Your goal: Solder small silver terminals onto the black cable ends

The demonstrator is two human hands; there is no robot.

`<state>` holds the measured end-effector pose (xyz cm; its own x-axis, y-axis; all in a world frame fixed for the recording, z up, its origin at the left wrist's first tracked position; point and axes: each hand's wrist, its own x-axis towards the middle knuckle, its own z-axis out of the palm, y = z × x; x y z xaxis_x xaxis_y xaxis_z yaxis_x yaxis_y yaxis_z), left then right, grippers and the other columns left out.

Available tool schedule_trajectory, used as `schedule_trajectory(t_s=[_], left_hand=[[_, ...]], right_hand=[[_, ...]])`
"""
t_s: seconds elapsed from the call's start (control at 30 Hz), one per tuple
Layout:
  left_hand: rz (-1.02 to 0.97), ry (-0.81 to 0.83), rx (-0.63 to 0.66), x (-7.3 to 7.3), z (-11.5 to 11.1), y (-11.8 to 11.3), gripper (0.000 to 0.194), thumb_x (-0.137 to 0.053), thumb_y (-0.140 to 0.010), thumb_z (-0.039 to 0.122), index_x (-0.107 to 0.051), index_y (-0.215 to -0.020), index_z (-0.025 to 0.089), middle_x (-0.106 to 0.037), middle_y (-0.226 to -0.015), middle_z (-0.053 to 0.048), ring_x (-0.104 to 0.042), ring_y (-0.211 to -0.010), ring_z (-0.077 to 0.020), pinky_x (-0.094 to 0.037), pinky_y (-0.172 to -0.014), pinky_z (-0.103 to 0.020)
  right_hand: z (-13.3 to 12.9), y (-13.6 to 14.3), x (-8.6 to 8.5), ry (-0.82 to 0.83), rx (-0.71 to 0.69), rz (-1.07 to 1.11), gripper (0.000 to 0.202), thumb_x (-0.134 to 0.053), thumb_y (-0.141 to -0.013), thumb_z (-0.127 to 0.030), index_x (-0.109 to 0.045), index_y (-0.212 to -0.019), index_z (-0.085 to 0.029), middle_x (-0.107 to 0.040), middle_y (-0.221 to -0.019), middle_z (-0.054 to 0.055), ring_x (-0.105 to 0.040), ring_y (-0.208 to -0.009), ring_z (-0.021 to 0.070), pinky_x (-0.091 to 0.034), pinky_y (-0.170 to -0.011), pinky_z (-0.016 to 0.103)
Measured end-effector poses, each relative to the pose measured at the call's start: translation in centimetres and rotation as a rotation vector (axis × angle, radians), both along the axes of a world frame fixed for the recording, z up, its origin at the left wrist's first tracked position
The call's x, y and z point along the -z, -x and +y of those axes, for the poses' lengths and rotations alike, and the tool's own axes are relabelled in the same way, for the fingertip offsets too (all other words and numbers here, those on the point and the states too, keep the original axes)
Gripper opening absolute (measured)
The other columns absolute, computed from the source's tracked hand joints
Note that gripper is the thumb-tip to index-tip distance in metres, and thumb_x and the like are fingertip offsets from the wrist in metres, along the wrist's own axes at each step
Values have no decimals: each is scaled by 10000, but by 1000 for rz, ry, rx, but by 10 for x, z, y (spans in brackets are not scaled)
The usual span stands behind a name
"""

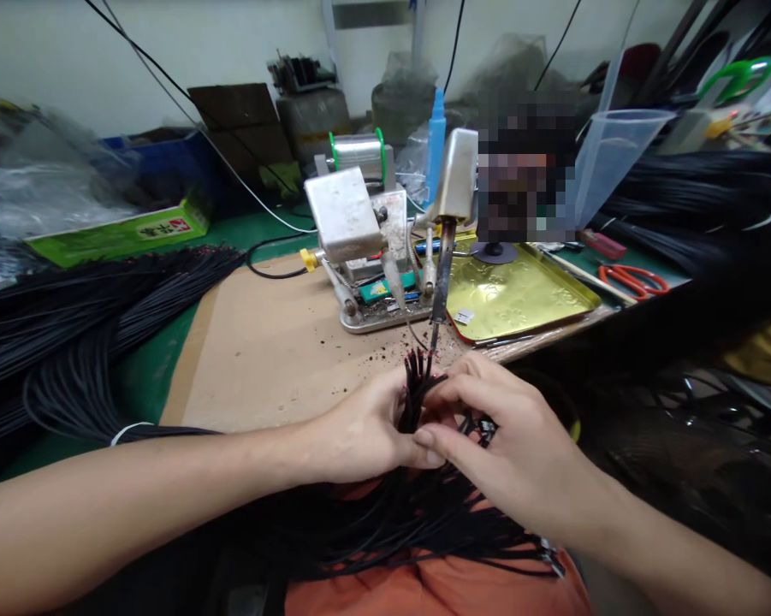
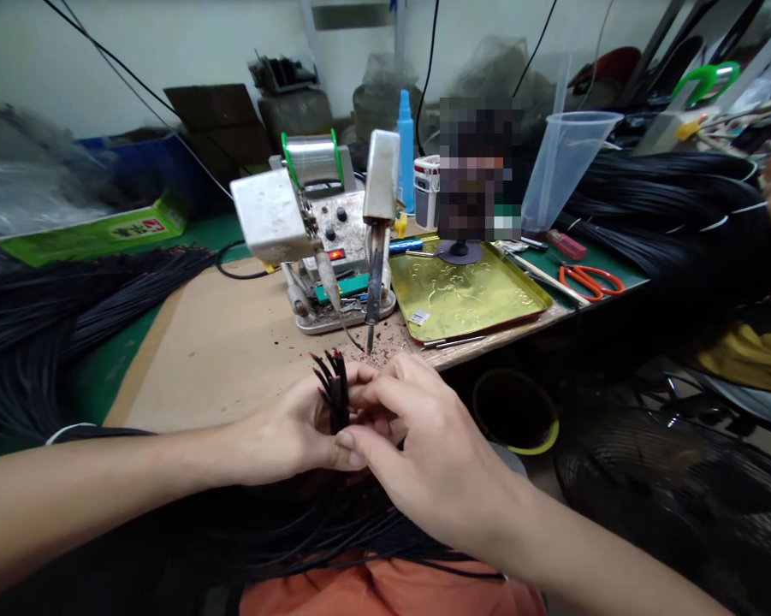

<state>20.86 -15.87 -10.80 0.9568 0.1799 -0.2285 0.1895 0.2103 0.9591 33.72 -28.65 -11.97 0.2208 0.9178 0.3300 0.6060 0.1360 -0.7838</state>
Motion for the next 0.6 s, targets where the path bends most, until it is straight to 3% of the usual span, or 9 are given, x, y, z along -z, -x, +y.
schedule_trajectory(t_s=[0.13,0.27,0.37,0.47,0.6], left_hand=[[-3,10,11,0,1,0,397,-741,-683,36,-575,-1012,180,-603,-922,-5,-592,-826,-146,-476,-730,-261],[3,-40,-17,3,1,1,238,-745,-786,201,-616,-980,152,-606,-773,3,-563,-694,-135,-464,-655,-260],[2,-187,-116,4,1,2,139,-712,-831,261,-689,-880,132,-653,-753,-28,-597,-730,-160,-483,-702,-279],[16,-358,-214,3,1,3,165,-683,-857,288,-745,-862,136,-697,-761,-50,-620,-737,-177,-494,-715,-292],[19,-454,-194,-3,3,3,217,-670,-876,335,-780,-916,152,-702,-729,-43,-601,-645,-159,-479,-621,-270]], right_hand=[[2,3,9,-82,5,19,102,-666,-854,-98,-674,-862,-199,-610,-867,36,-580,-873,187,-470,-769,329],[1,-3,7,-60,48,62,119,-647,-866,-96,-668,-809,-199,-625,-839,29,-600,-831,174,-476,-752,322],[1,-8,1,-37,105,91,107,-660,-877,-140,-685,-799,-209,-648,-830,24,-614,-791,169,-479,-719,316],[1,-15,-4,-11,142,160,75,-687,-878,-200,-706,-807,-216,-670,-818,24,-624,-759,172,-483,-691,315],[0,-20,-6,5,137,250,66,-719,-870,-268,-726,-824,-221,-691,-822,25,-638,-768,181,-494,-703,319]])
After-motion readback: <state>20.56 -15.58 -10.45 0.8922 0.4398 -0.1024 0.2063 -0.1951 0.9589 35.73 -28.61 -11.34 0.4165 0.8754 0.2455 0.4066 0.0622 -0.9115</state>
